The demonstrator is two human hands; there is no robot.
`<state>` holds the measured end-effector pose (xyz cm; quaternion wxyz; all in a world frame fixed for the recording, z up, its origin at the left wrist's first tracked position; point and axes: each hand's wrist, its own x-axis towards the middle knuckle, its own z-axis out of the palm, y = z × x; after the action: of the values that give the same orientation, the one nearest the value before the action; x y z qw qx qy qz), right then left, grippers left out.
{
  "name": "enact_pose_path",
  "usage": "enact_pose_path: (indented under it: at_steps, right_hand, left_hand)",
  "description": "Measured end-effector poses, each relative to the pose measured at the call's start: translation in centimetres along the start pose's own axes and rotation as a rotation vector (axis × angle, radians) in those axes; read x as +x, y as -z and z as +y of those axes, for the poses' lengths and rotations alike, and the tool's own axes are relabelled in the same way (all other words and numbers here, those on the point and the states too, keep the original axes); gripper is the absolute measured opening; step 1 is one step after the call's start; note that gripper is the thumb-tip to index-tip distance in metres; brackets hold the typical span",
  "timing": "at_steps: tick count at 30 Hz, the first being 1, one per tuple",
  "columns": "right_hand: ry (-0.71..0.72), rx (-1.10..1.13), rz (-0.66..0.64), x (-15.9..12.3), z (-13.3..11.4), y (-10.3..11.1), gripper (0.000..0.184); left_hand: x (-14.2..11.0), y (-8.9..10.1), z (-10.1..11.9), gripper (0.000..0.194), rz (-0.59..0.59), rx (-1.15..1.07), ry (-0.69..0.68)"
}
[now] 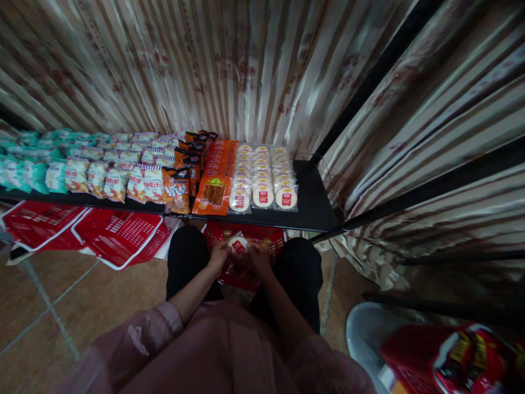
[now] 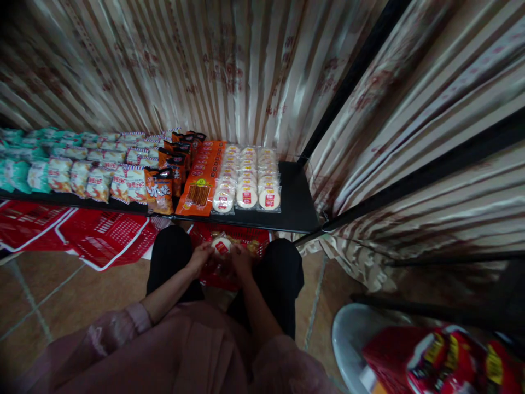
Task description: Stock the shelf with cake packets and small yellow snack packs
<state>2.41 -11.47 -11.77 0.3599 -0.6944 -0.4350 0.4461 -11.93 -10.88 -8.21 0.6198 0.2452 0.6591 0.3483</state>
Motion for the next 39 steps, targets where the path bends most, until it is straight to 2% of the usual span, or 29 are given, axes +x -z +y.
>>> enact_pose_path:
  at_steps: [5, 8, 10, 13, 15, 18, 22, 25, 27, 33, 39]
  right_hand:
    - [-0.057, 0.129, 0.031, -0.1, -1.3, 0.4, 0.028]
    - [-0.091, 0.191, 0.026, -0.2, -1.4, 0.6, 0.032]
    - [-0.061, 0.179, 0.016, -0.3, -1.6, 1.0, 0.034]
    - [0.076, 0.014, -0.007, -0.4, -2.6, 2.2, 0.03]
    - [0.195, -0.184, -0.041, -0.6, -3.8, 3.1, 0.024]
    - [0.331, -0.482, -0.136, -1.2, -6.3, 4.2, 0.02]
    - [0.396, -0.676, -0.278, -2.2, -9.2, 4.7, 0.019]
    - [0.375, -0.695, -0.291, -2.6, -10.2, 4.6, 0.02]
    - [0.39, -0.635, -0.271, -2.7, -10.3, 4.6, 0.028]
    - [0.43, -0.451, -0.057, -2.6, -9.7, 4.9, 0.059]
    - [0.36, -0.384, 0.136, -2.3, -8.9, 5.7, 0.049]
  left_hand:
    - [-0.5, 0.3, 0.7, 0.038, -0.072, 0.004, -0.004]
    - [-0.6, 0.5, 1.0, 0.031, -0.095, 0.076, -0.073]
    - [-0.8, 0.6, 1.3, 0.022, -0.066, 0.22, -0.148]
    - [-1.5, 0.8, 2.0, 0.019, -0.023, 0.588, -0.288]
    - [-2.2, 0.8, 2.6, 0.032, -0.017, 0.79, -0.388]
    - [-3.3, 0.3, 3.3, 0.05, -0.03, 0.936, -0.524]
    - [-4.1, -0.4, 3.8, 0.04, -0.154, 1.032, -0.644]
    - [-4.3, -0.4, 3.7, 0.033, -0.193, 1.057, -0.649]
    - [-4.3, -0.3, 3.7, 0.03, -0.178, 1.057, -0.625]
    - [-4.2, -0.6, 4.1, 0.028, -0.067, 0.91, -0.655]
    - [-3.1, -1.8, 4.1, 0.02, -0.014, 0.575, -0.657]
